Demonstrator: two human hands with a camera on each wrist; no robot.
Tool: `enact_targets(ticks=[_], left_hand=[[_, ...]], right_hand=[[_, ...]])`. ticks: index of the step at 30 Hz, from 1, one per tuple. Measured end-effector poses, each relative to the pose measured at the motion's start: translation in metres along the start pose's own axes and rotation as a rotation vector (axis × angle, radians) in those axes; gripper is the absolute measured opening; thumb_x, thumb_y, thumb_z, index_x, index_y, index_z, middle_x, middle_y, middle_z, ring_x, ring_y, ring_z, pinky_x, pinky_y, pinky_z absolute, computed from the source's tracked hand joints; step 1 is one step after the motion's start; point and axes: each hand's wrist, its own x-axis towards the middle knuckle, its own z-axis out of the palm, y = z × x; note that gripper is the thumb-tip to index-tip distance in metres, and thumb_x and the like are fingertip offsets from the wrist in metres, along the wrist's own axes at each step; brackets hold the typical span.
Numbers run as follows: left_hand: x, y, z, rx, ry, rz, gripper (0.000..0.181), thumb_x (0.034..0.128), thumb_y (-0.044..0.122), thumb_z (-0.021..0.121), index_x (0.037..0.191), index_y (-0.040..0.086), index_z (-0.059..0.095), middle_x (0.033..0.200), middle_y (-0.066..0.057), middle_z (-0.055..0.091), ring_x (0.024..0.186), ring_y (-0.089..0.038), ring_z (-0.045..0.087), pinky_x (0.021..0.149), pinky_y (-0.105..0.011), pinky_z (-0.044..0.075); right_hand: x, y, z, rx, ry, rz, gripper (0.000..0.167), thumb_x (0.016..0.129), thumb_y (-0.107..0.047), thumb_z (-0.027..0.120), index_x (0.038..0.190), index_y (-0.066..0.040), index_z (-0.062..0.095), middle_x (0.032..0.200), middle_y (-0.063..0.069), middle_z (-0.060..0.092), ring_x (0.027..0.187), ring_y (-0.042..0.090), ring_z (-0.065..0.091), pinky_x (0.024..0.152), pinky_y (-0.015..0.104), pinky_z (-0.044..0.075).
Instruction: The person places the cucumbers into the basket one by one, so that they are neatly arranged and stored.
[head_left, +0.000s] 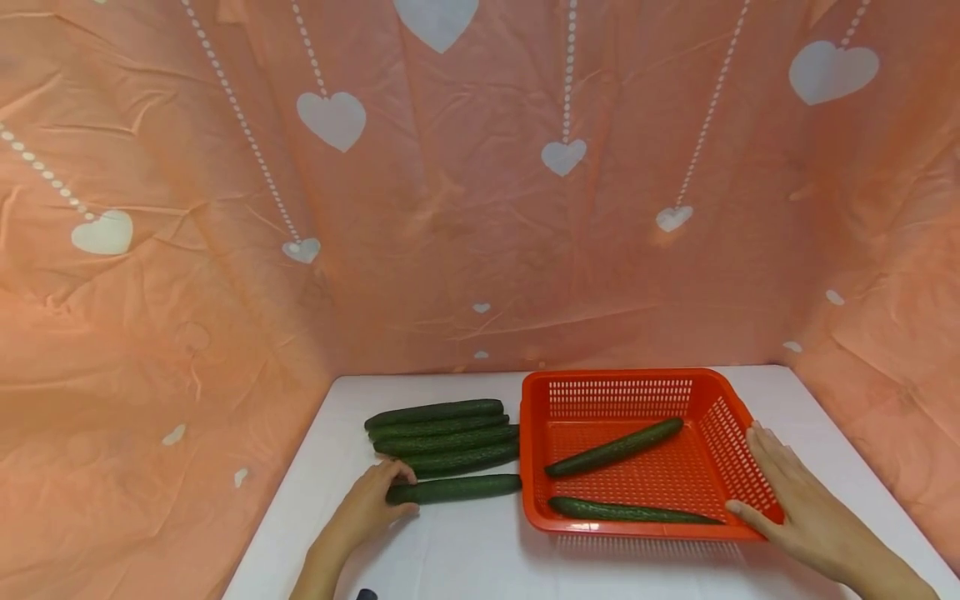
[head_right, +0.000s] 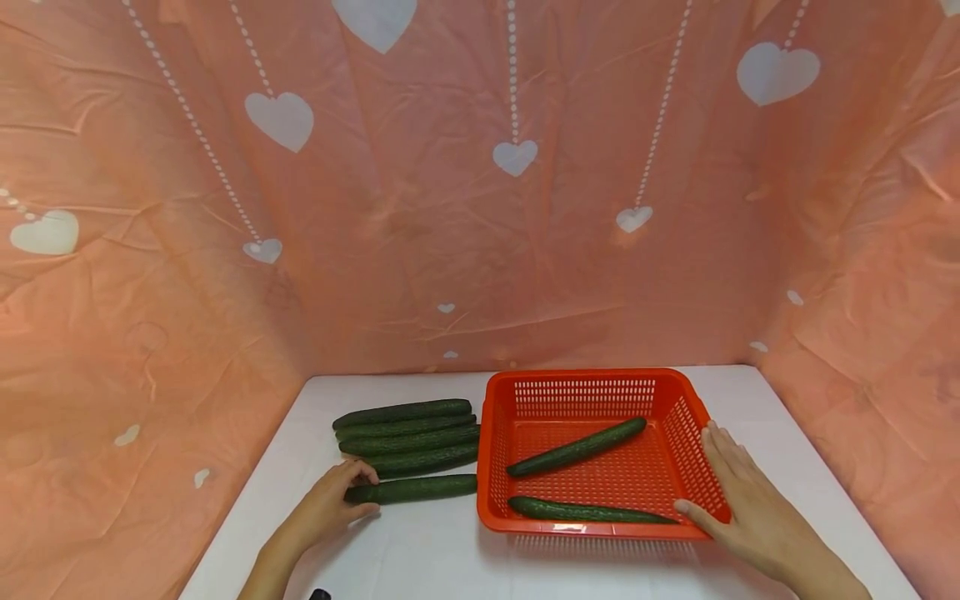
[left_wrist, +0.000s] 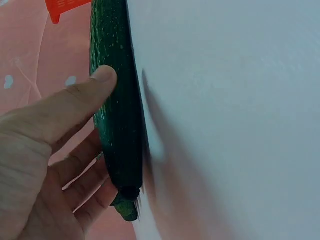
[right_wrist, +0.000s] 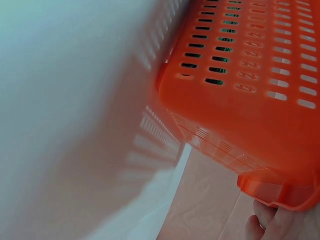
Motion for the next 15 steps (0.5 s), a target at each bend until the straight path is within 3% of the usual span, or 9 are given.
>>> enact_targets(ticks=[4,9,13,15], left_hand=[[-0.0012,-0.0013,-0.0002,0.016,-0.031,0.021,0.034,0.0858,0.017,0.091,0.115,0.017,0.073,0.116,0.0,0.07,0.121,-0.039,0.063,0.107,-0.063,0.047],[-0.0011,-0.0024,-0.0011,0.032,-0.072,0.014,0.03,0.0885,0.016,0.089,0.115,0.017,0.074,0.115,-0.003,0.071,0.117,-0.037,0.065,0.101,-0.06,0.052],[-0.0033,-0.0043,-0.0054,-0.057,-0.114,-0.019,0.029,0.0919,0.018,0.086,0.118,0.018,0.075,0.121,-0.008,0.072,0.118,-0.038,0.066,0.101,-0.061,0.053],[-0.0045,-0.0058,-0.0084,-0.108,-0.127,-0.017,0.028,0.0957,0.021,0.083,0.122,0.018,0.075,0.128,-0.011,0.072,0.125,-0.042,0.065,0.104,-0.063,0.052]], right_hand=[[-0.0001,0.0006,-0.0004,0.002,-0.004,0.006,0.109,0.097,-0.038,0.079,0.172,-0.006,0.006,0.179,0.019,0.004,0.166,0.028,-0.006,0.112,0.012,-0.018],[-0.0001,0.0008,-0.0008,-0.009,0.007,0.002,0.11,0.097,-0.039,0.079,0.172,-0.005,0.008,0.179,0.022,0.007,0.166,0.028,-0.004,0.112,0.01,-0.017],[0.0002,0.0,-0.0014,-0.004,0.014,-0.003,0.109,0.096,-0.038,0.079,0.172,-0.005,0.008,0.178,0.023,0.009,0.166,0.031,-0.002,0.113,0.01,-0.016],[0.0005,0.0003,-0.0016,-0.012,0.024,-0.011,0.11,0.096,-0.039,0.08,0.172,-0.005,0.009,0.178,0.022,0.009,0.166,0.024,-0.004,0.114,0.01,-0.016]])
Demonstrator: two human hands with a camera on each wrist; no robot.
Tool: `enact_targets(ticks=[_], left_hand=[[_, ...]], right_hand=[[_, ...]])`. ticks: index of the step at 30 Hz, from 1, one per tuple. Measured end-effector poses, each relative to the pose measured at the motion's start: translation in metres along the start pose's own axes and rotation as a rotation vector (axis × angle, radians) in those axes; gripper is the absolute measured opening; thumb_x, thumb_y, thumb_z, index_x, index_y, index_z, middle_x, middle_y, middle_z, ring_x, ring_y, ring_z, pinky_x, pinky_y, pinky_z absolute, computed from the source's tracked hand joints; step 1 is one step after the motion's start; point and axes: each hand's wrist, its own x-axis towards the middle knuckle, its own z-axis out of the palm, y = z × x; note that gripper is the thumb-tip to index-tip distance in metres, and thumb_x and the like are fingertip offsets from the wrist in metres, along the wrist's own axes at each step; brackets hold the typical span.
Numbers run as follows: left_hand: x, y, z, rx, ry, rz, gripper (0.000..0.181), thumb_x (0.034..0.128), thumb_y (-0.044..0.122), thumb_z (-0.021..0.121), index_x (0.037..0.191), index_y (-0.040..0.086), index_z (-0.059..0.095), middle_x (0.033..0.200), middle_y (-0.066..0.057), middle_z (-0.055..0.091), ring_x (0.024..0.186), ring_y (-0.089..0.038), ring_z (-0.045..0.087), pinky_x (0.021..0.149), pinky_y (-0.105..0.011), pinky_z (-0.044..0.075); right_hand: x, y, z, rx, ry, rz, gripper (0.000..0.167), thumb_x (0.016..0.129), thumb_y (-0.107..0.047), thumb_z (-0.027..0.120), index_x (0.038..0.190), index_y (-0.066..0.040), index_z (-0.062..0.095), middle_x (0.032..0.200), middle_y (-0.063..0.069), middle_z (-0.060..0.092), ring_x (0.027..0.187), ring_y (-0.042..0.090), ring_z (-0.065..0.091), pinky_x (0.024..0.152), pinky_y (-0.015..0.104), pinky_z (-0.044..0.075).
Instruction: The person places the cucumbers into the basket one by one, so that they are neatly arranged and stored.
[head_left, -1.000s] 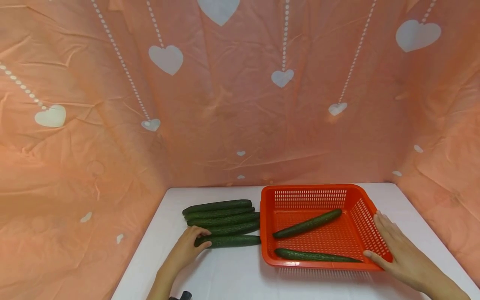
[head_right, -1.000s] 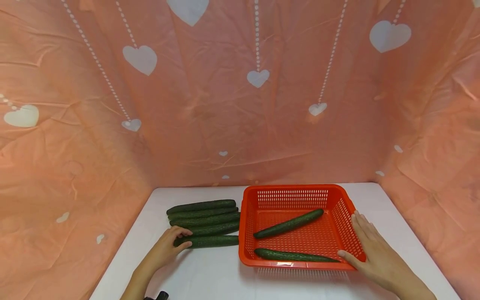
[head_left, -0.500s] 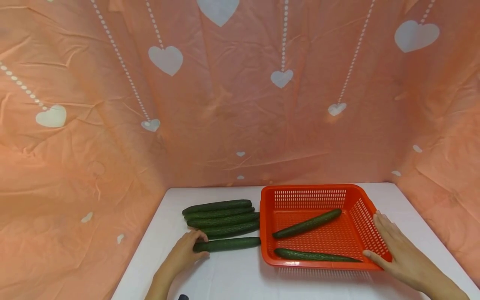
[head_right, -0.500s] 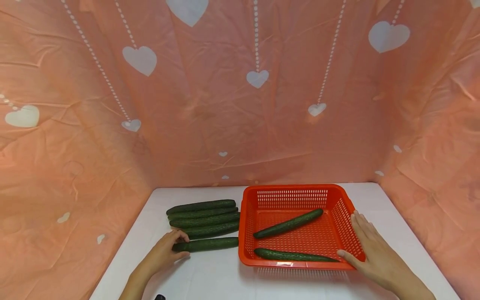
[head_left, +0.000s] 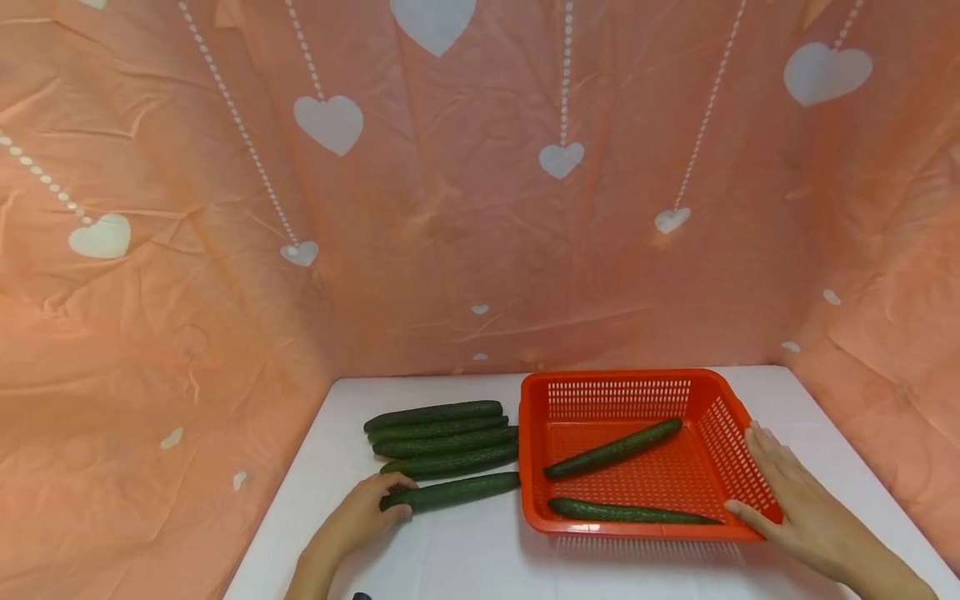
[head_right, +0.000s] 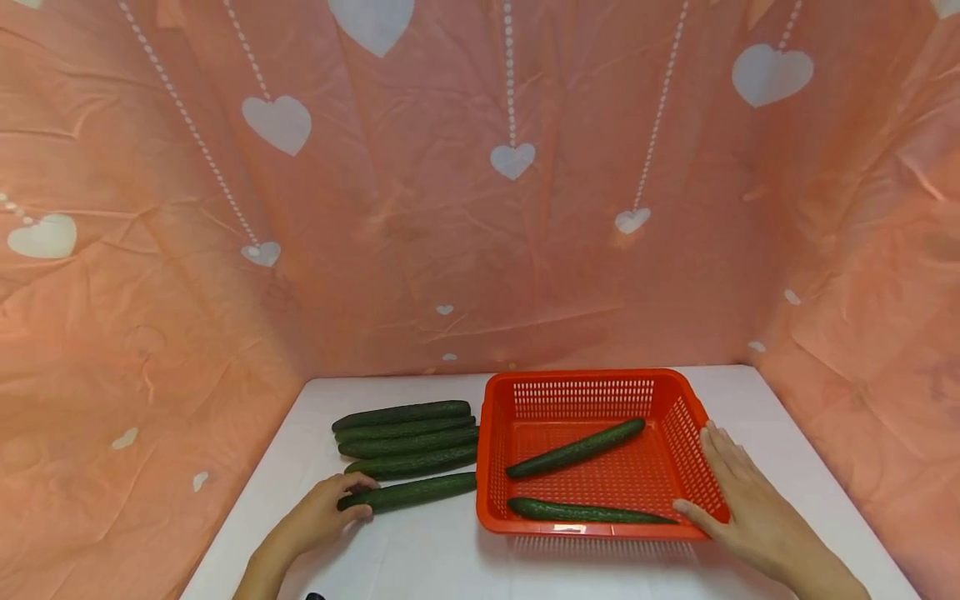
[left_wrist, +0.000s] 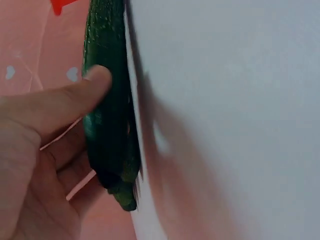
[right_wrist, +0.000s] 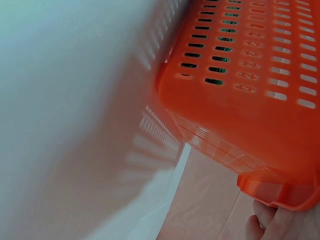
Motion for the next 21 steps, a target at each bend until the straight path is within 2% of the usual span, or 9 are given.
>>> enact_targets(ticks=[3,6,9,13,18,21], left_hand=[[-0.002,-0.002,-0.003,-0.064,0.0,0.028,0.027,0.1011,0.024,0.077,0.127,0.016,0.073,0.134,-0.014,0.07,0.125,-0.042,0.066,0.104,-0.06,0.054],[-0.003,0.0,-0.006,-0.081,0.026,0.042,0.027,0.1042,0.026,0.073,0.129,0.015,0.071,0.135,-0.014,0.071,0.117,-0.036,0.072,0.099,-0.054,0.058],[-0.006,0.004,-0.009,-0.1,0.081,0.014,0.026,0.1048,0.021,0.071,0.129,0.013,0.07,0.137,-0.019,0.069,0.107,-0.033,0.077,0.099,-0.055,0.058],[-0.01,0.007,-0.012,-0.121,0.171,-0.037,0.026,0.1036,0.014,0.072,0.129,0.012,0.071,0.14,-0.023,0.067,0.102,-0.037,0.078,0.102,-0.06,0.056],[-0.016,0.012,-0.017,-0.088,0.24,-0.05,0.029,0.1025,0.013,0.073,0.131,0.01,0.072,0.14,-0.02,0.068,0.13,-0.046,0.064,0.113,-0.065,0.046],[-0.02,0.014,-0.021,-0.082,0.268,-0.05,0.031,0.1034,0.014,0.072,0.134,0.009,0.07,0.141,-0.019,0.068,0.139,-0.048,0.056,0.113,-0.067,0.044]], right_hand=[[0.0,0.0,0.0,-0.011,0.013,-0.014,0.109,0.095,-0.038,0.08,0.172,-0.004,0.01,0.178,0.021,0.01,0.165,0.013,-0.009,0.116,0.009,-0.014],[0.0,0.0,0.0,-0.01,0.011,-0.016,0.109,0.096,-0.038,0.08,0.172,-0.004,0.01,0.178,0.022,0.009,0.164,0.009,-0.011,0.115,0.009,-0.015],[0.001,0.001,0.001,-0.001,-0.001,-0.003,0.109,0.097,-0.038,0.079,0.172,-0.006,0.008,0.179,0.021,0.008,0.165,0.014,-0.01,0.113,0.009,-0.016],[0.001,0.001,0.0,0.004,-0.011,0.002,0.108,0.098,-0.039,0.078,0.173,-0.007,0.007,0.179,0.02,0.007,0.165,0.018,-0.009,0.112,0.009,-0.016],[0.001,0.001,0.0,0.001,0.0,-0.017,0.108,0.097,-0.038,0.079,0.172,-0.005,0.009,0.179,0.019,0.007,0.166,0.017,-0.008,0.114,0.008,-0.014],[0.0,0.001,-0.001,0.001,0.0,-0.012,0.108,0.097,-0.038,0.079,0.172,-0.005,0.009,0.179,0.019,0.007,0.166,0.017,-0.008,0.113,0.007,-0.014]])
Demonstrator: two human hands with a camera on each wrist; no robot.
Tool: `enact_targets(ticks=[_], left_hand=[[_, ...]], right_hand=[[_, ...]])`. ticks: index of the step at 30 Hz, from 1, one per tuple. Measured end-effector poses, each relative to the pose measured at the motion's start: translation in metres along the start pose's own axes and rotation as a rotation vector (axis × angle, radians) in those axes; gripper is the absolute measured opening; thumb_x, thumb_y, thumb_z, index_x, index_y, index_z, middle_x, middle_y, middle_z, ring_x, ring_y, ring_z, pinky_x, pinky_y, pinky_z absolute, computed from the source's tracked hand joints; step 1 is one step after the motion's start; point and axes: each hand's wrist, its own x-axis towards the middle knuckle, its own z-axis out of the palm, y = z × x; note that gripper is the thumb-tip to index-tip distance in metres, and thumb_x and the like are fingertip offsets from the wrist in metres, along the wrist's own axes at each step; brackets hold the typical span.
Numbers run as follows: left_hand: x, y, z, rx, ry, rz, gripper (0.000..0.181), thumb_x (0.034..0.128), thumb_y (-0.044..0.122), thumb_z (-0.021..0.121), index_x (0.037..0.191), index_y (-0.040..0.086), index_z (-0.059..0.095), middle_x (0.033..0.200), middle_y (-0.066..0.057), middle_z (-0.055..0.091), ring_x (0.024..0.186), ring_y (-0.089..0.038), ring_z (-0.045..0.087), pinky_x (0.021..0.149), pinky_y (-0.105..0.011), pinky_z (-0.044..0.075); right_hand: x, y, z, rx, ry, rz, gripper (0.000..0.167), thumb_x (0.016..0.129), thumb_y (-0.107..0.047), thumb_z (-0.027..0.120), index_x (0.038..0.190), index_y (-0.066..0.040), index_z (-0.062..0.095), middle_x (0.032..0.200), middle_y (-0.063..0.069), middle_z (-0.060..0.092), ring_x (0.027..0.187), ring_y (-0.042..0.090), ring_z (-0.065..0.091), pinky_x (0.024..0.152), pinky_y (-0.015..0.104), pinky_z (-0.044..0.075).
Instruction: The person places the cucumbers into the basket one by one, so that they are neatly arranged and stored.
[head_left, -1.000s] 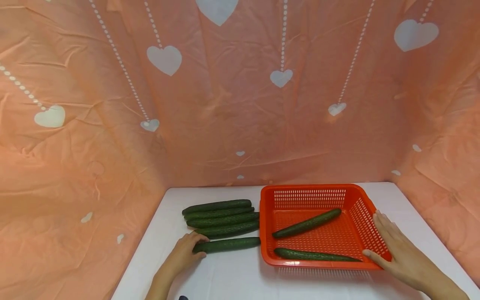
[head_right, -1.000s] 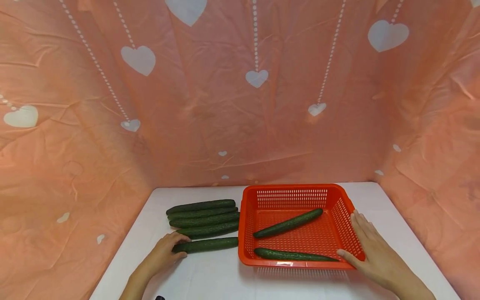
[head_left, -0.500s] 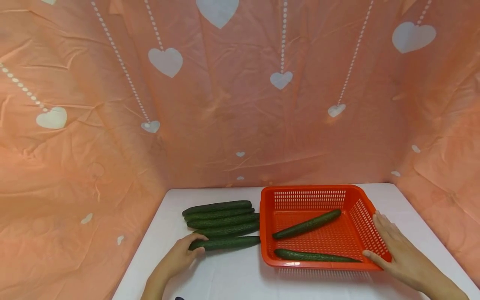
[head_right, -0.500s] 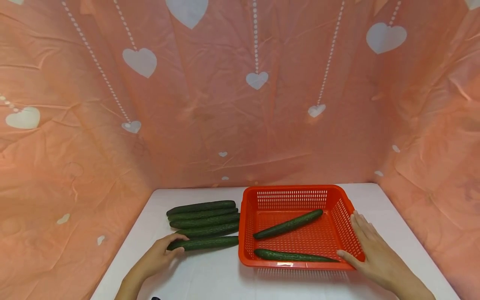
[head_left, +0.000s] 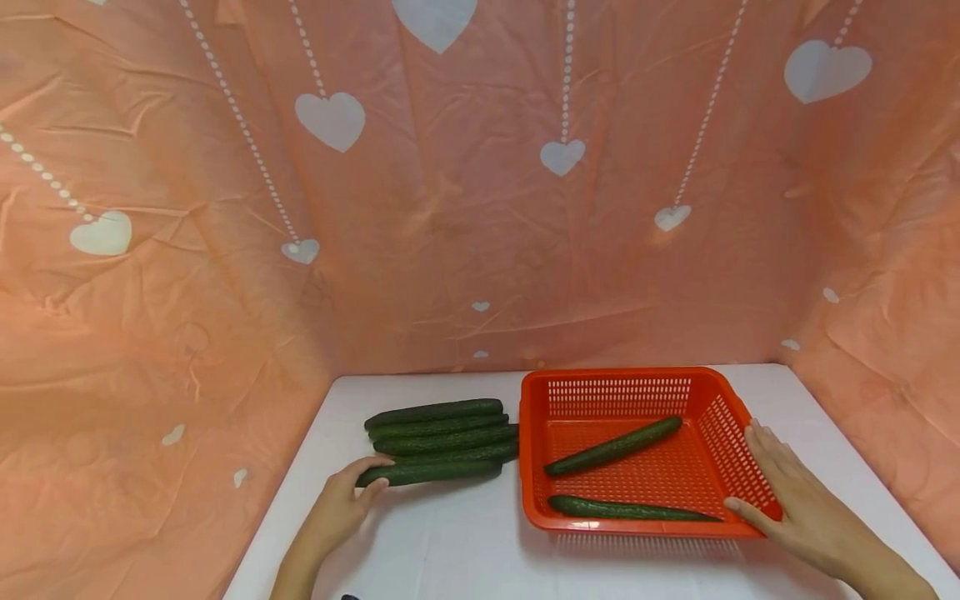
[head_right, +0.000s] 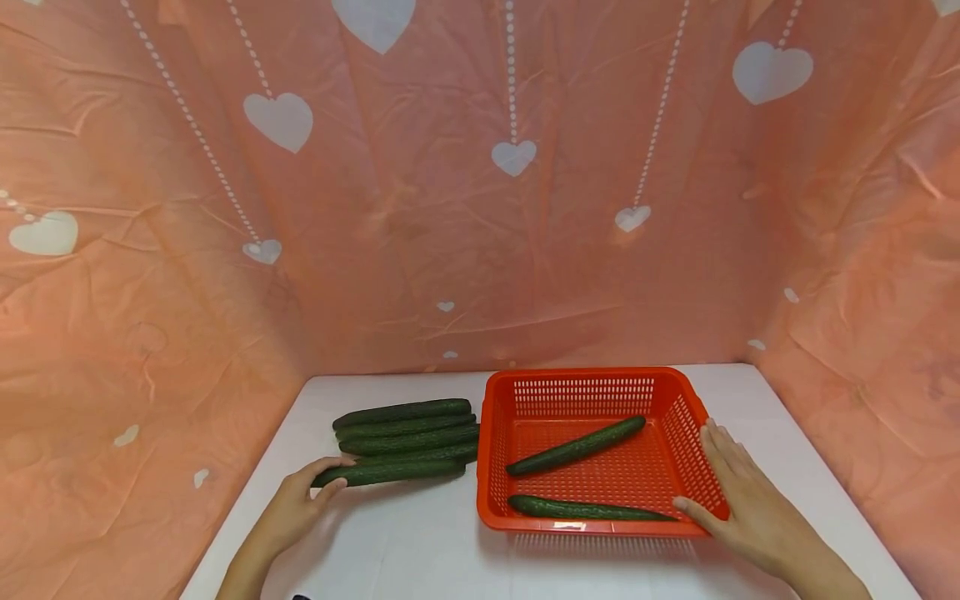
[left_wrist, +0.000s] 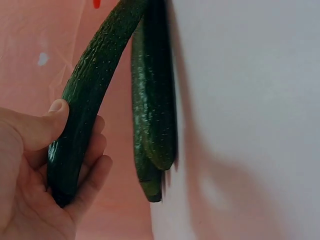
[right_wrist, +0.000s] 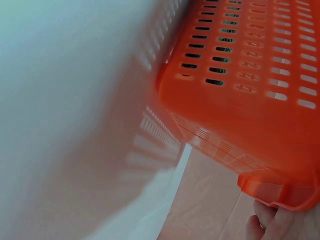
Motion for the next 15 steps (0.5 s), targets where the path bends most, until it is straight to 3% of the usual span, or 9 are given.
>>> enact_targets(ticks=[3,10,15], left_hand=[[0.0,0.003,-0.004,-0.006,0.048,-0.007,0.032,0.1039,0.015,0.072,0.135,0.01,0.07,0.142,-0.02,0.067,0.139,-0.048,0.056,0.112,-0.068,0.045],[0.004,0.01,-0.004,-0.048,0.231,0.028,0.032,0.1043,0.014,0.072,0.135,0.007,0.071,0.14,-0.019,0.069,0.139,-0.047,0.057,0.112,-0.068,0.045],[0.008,0.026,-0.002,-0.13,0.239,0.013,0.034,0.1065,0.017,0.069,0.139,0.007,0.068,0.145,-0.022,0.065,0.145,-0.049,0.049,0.115,-0.072,0.039]], right_hand=[[0.0,0.0,0.0,-0.005,-0.002,0.002,0.109,0.097,-0.038,0.079,0.172,-0.004,0.009,0.179,0.02,0.007,0.165,0.015,-0.009,0.114,0.008,-0.015],[0.0,-0.001,-0.001,-0.008,0.002,0.003,0.11,0.096,-0.038,0.08,0.172,-0.004,0.009,0.179,0.02,0.007,0.165,0.014,-0.01,0.114,0.008,-0.015],[0.0,-0.002,-0.001,0.002,-0.008,0.015,0.109,0.097,-0.038,0.079,0.172,-0.005,0.008,0.179,0.021,0.006,0.166,0.02,-0.009,0.113,0.009,-0.016]])
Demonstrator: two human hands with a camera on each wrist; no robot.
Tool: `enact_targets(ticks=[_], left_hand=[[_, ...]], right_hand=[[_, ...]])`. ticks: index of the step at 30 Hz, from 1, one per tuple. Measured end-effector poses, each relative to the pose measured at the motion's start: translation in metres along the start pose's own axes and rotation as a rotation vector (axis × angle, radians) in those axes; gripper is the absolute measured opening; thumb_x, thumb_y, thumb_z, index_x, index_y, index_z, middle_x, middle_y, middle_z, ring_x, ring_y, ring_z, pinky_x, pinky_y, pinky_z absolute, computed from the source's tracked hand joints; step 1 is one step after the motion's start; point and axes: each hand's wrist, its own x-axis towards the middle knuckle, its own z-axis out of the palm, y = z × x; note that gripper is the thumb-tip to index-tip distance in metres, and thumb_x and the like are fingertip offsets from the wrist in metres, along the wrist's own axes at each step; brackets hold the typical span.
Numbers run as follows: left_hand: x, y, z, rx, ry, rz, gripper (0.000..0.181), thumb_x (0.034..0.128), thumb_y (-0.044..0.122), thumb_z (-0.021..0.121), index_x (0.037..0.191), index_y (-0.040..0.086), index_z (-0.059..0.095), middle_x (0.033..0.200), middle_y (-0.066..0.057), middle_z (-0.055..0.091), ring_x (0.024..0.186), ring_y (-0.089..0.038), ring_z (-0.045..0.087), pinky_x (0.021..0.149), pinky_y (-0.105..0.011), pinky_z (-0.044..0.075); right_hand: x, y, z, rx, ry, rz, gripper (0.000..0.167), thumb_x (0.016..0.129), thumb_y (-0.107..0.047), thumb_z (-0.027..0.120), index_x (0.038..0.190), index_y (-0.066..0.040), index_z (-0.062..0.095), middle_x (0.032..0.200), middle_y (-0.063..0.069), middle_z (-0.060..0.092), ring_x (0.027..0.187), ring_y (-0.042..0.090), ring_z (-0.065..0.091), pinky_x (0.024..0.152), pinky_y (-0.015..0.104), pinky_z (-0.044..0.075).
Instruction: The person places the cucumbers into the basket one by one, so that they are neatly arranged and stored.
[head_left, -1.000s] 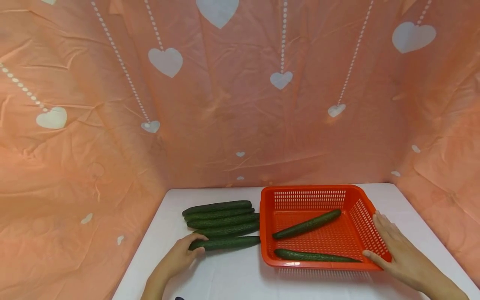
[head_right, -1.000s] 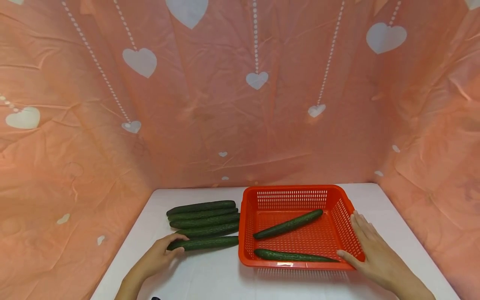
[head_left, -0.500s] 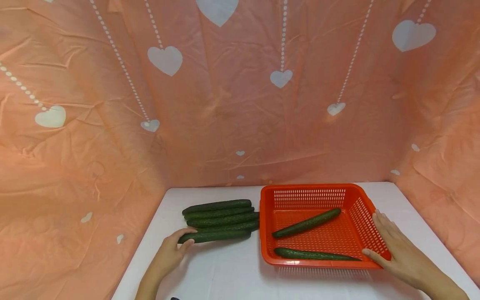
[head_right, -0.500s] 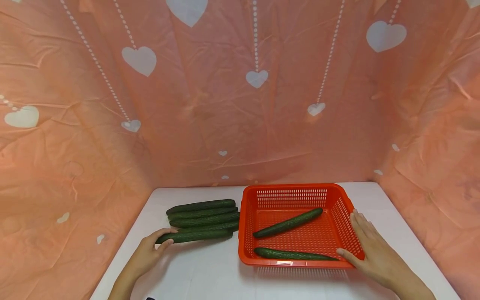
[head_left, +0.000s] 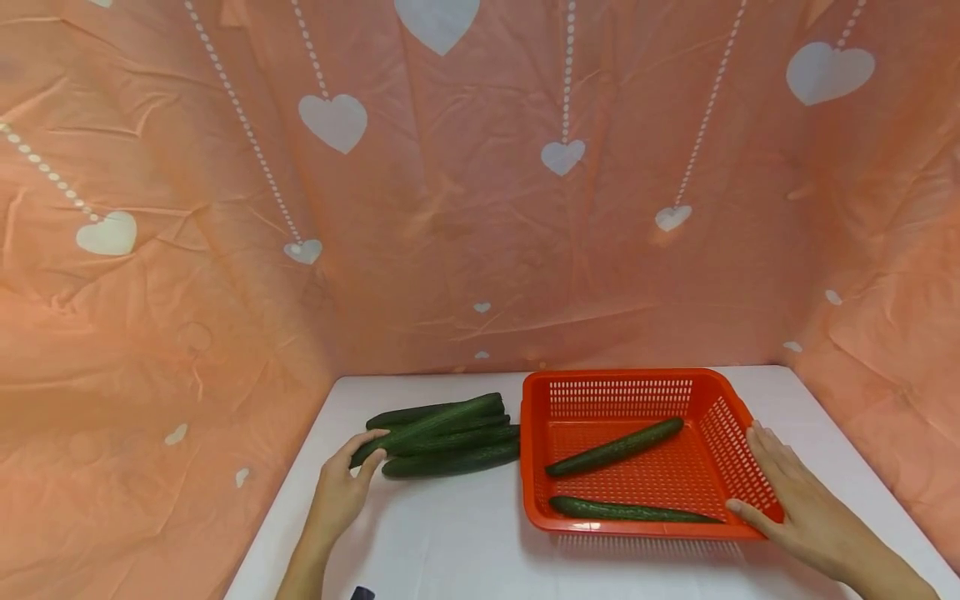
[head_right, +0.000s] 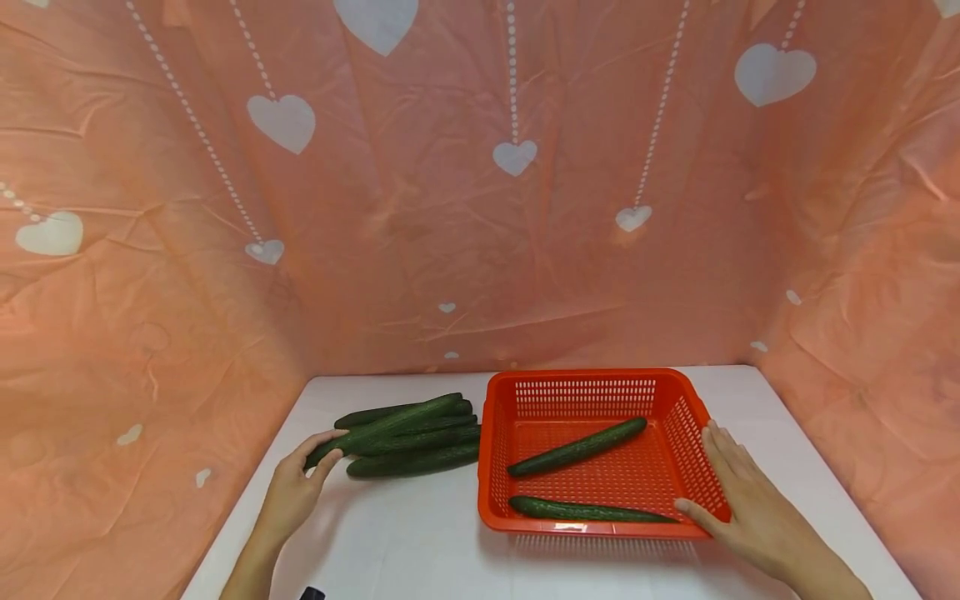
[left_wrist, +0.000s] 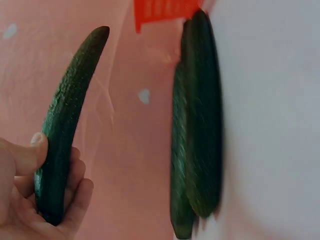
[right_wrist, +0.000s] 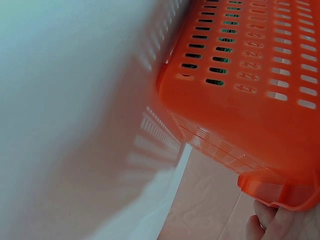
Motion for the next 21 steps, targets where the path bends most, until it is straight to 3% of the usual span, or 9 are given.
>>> enact_targets(ticks=[8,15,21], left_hand=[[0.008,0.03,0.022,-0.06,-0.074,0.002,0.032,0.1064,0.02,0.07,0.138,0.016,0.07,0.147,-0.016,0.065,0.147,-0.047,0.048,0.116,-0.074,0.037],[0.016,0.055,0.048,-0.102,-0.128,0.075,0.032,0.1054,0.026,0.07,0.137,0.02,0.071,0.145,-0.01,0.067,0.144,-0.041,0.053,0.115,-0.068,0.042],[0.021,0.072,0.072,-0.129,-0.177,0.131,0.031,0.1041,0.023,0.072,0.135,0.019,0.072,0.14,-0.004,0.07,0.139,-0.035,0.059,0.114,-0.061,0.047]], right_hand=[[0.001,-0.001,0.001,-0.002,0.001,-0.005,0.107,0.097,-0.037,0.079,0.171,-0.002,0.011,0.179,0.021,0.008,0.166,0.02,-0.008,0.112,0.01,-0.016],[0.001,0.001,0.0,-0.022,0.019,-0.029,0.109,0.095,-0.038,0.08,0.171,-0.002,0.012,0.179,0.019,0.008,0.163,0.008,-0.012,0.115,0.008,-0.015],[0.001,0.0,0.001,-0.012,0.01,-0.014,0.108,0.096,-0.038,0.08,0.171,-0.002,0.011,0.179,0.02,0.008,0.166,0.018,-0.008,0.113,0.009,-0.016]])
